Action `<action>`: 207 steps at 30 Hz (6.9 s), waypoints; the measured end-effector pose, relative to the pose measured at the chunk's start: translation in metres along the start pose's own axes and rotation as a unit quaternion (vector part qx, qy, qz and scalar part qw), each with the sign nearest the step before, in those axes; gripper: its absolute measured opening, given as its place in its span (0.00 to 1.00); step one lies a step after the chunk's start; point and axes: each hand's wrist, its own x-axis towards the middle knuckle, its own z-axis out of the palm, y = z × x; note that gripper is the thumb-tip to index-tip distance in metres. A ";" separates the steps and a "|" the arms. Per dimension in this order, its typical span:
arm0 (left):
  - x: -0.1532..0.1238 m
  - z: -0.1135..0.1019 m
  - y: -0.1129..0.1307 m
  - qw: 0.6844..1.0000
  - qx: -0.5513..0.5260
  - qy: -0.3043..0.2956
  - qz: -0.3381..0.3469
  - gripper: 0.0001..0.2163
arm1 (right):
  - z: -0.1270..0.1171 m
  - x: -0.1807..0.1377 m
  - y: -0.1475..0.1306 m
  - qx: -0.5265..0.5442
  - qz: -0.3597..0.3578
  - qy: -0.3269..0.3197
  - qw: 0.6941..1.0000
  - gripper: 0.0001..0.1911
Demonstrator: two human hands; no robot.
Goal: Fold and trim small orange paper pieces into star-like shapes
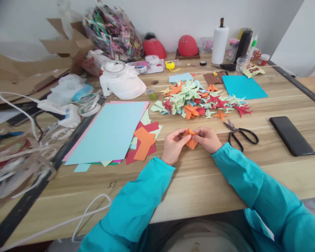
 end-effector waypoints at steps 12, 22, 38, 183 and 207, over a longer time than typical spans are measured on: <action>0.002 0.000 -0.001 0.997 -0.034 -0.020 -0.069 0.11 | -0.001 -0.002 -0.001 -0.043 0.007 -0.014 0.999 0.17; 0.001 0.001 0.001 0.996 -0.026 -0.046 -0.065 0.11 | 0.000 -0.002 0.002 -0.060 0.009 -0.047 0.997 0.17; 0.003 0.001 0.003 0.993 -0.076 0.001 -0.090 0.11 | -0.004 -0.003 -0.006 -0.015 0.044 -0.018 0.999 0.14; 0.007 -0.005 -0.001 0.993 -0.085 -0.013 -0.079 0.10 | -0.002 -0.001 0.000 -0.081 0.003 0.003 0.997 0.17; 0.006 -0.004 0.002 0.998 0.061 -0.013 0.018 0.09 | 0.000 -0.001 -0.005 -0.091 0.039 -0.062 0.993 0.18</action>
